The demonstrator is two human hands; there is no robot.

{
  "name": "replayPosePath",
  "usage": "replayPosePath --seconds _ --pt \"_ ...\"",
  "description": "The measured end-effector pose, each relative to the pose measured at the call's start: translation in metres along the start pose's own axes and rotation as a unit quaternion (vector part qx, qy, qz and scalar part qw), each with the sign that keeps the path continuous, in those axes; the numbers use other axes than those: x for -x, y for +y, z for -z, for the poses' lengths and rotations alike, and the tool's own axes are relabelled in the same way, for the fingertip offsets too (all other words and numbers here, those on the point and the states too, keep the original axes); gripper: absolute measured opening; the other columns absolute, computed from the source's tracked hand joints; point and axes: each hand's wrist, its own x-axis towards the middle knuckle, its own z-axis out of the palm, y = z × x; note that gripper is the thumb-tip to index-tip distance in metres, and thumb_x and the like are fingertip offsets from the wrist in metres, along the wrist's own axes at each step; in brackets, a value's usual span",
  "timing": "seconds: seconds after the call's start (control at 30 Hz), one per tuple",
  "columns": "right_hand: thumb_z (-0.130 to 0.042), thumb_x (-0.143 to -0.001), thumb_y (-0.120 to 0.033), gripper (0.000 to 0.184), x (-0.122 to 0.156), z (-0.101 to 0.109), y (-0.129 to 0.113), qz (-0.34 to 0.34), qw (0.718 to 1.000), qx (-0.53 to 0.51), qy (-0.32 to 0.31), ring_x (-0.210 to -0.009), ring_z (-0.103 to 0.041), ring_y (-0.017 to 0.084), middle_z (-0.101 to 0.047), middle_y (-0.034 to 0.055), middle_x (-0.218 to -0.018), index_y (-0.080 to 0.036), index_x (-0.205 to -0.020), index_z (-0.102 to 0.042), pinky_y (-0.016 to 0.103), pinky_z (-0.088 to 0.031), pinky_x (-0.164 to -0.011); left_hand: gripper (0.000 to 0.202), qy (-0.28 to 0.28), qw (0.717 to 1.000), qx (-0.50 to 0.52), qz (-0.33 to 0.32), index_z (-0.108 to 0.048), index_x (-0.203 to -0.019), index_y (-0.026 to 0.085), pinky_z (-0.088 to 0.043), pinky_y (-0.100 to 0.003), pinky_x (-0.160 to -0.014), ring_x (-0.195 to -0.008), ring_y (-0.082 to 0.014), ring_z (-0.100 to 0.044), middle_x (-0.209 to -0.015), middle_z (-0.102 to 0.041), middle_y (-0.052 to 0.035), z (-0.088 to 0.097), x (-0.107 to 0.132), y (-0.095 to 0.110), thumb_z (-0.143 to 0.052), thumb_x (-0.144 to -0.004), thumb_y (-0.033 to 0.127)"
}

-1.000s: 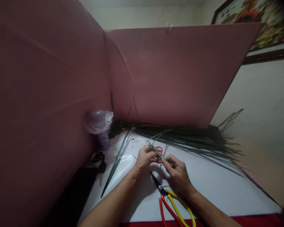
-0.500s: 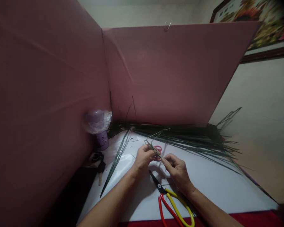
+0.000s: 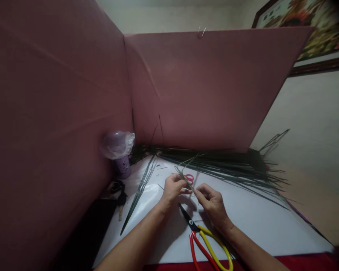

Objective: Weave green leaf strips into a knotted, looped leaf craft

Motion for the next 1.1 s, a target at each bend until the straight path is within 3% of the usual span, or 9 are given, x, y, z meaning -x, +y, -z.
replayPosePath --seconds 0.33,0.6,1.1 --pt "-0.056 -0.079 -0.044 0.032 -0.001 0.000 0.002 -0.014 1.000 0.007 -0.008 -0.048 -0.037 0.010 -0.042 -0.0039 -0.053 -0.017 -0.063 -0.049 0.021 -0.028 -0.044 0.022 -0.022 0.999 0.042 0.015 -0.058 -0.071 0.010 -0.048 -0.029 -0.060 -0.060 -0.0132 -0.058 -0.066 -0.059 -0.0023 0.005 -0.002 -0.006 -0.064 -0.050 0.005" --pt "-0.055 -0.080 -0.041 0.029 -0.001 0.000 0.001 -0.013 1.000 0.002 -0.025 -0.049 -0.037 0.009 -0.042 -0.0038 -0.054 -0.017 -0.064 -0.049 0.022 -0.029 -0.045 0.021 -0.017 0.999 0.040 0.013 -0.057 -0.068 0.011 -0.047 -0.028 -0.059 -0.057 -0.0128 -0.057 -0.064 -0.060 -0.0021 0.004 -0.003 -0.007 -0.066 -0.050 0.007" --pt "-0.056 -0.079 -0.039 0.029 -0.002 0.000 0.001 -0.006 1.000 -0.001 -0.014 -0.049 -0.037 0.009 -0.042 -0.0043 -0.053 -0.017 -0.061 -0.050 0.021 -0.031 -0.046 0.020 -0.031 0.998 -0.023 -0.041 -0.059 -0.071 0.011 -0.046 -0.025 -0.058 -0.057 -0.0122 -0.056 -0.064 -0.062 -0.0022 0.006 -0.007 -0.010 -0.064 -0.052 0.006"
